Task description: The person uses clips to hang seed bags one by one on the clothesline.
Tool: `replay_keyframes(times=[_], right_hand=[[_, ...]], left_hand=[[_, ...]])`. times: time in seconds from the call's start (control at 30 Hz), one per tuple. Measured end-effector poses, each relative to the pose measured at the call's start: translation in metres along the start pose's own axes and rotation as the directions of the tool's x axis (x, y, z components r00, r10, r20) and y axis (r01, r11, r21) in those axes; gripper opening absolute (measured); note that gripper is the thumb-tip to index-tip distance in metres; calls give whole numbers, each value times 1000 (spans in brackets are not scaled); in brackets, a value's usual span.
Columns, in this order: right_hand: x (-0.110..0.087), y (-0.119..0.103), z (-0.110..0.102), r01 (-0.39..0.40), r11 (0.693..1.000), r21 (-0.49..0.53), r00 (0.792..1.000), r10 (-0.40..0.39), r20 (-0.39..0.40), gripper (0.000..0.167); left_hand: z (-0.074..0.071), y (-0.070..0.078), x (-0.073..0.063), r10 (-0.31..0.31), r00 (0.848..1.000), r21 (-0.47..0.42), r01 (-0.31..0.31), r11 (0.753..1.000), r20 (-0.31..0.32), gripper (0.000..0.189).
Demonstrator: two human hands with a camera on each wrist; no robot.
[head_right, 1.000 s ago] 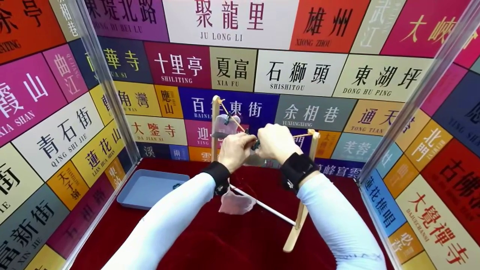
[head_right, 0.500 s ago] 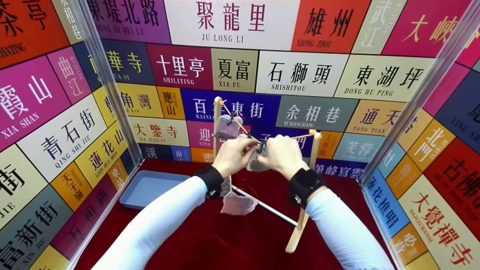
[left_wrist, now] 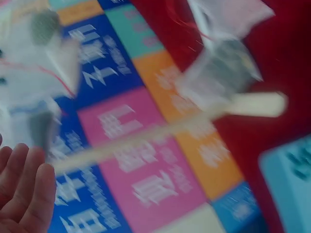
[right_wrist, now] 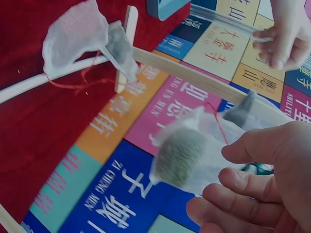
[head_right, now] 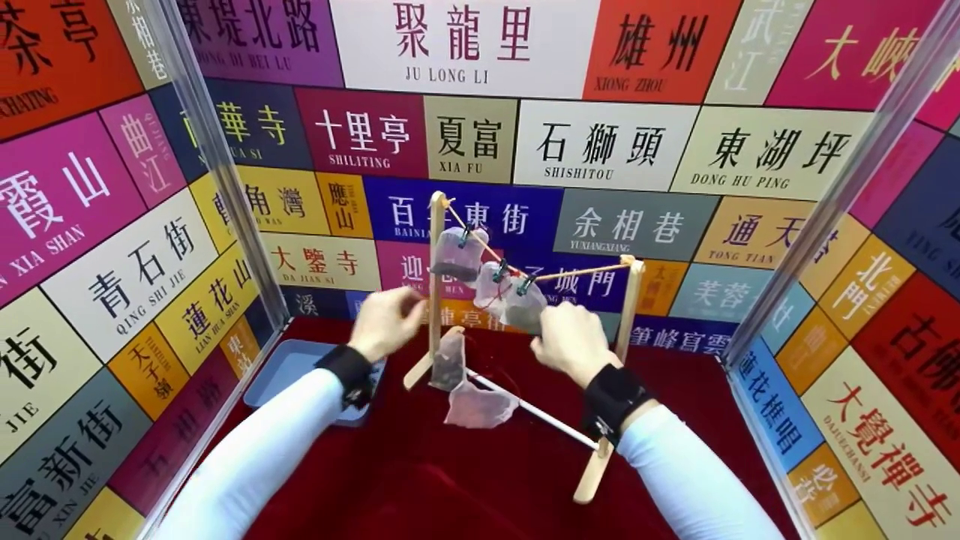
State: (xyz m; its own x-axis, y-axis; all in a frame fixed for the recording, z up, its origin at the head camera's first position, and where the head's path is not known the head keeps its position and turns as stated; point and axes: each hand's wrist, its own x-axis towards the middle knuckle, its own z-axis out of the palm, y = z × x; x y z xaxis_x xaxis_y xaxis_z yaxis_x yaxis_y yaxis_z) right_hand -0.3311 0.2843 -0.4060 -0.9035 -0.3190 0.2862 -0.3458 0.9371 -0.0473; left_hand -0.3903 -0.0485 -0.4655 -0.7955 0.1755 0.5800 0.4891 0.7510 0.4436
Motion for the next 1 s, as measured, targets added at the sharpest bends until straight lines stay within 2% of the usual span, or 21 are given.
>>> replay_keyframes(times=[0.1,0.17,0.3,0.43,0.47,0.53,0.57,0.63,0.7,0.8,0.83,0.87,0.93,1.0], right_hand=[[-5,0,11,-7,1000,23,1000,6,28,21],[-8,0,19,-16,999,36,999,15,49,19],[-14,3,34,-48,997,67,994,41,103,19],[-21,4,52,-81,992,93,985,65,159,36],[-24,4,57,-89,991,98,983,72,172,40],[-28,3,66,-103,989,104,977,81,196,45],[-30,3,70,-106,989,107,975,83,206,47],[-34,2,77,-109,988,111,972,83,218,46],[-38,1,83,-106,988,112,971,78,226,44],[-43,2,89,-94,989,110,970,66,236,42],[-44,3,90,-90,990,109,969,61,240,41],[-46,4,90,-82,991,106,968,54,243,41],[-49,5,92,-76,992,103,966,48,256,39],[-52,6,93,-71,991,111,961,39,272,36]], left_hand=[[-6,-33,-14,-92,995,62,89,994,37,15],[-11,-54,-23,-164,983,119,153,981,84,15],[-19,-88,-43,-291,940,216,251,944,178,31],[-16,-118,-66,-380,895,267,317,910,234,16],[-14,-124,-72,-393,887,279,324,904,241,18],[-9,-134,-85,-428,867,296,351,888,256,37],[-6,-136,-91,-442,858,306,361,881,263,39],[0,-141,-102,-457,839,329,360,873,294,43],[7,-145,-111,-460,809,355,336,873,367,48],[24,-151,-121,-405,772,367,239,899,490,49],[37,-160,-126,-358,783,362,183,914,509,49],[44,-164,-128,-337,773,348,161,924,537,50],[60,-173,-131,-304,769,333,126,935,562,52],[76,-188,-137,-272,780,333,87,939,564,54]])
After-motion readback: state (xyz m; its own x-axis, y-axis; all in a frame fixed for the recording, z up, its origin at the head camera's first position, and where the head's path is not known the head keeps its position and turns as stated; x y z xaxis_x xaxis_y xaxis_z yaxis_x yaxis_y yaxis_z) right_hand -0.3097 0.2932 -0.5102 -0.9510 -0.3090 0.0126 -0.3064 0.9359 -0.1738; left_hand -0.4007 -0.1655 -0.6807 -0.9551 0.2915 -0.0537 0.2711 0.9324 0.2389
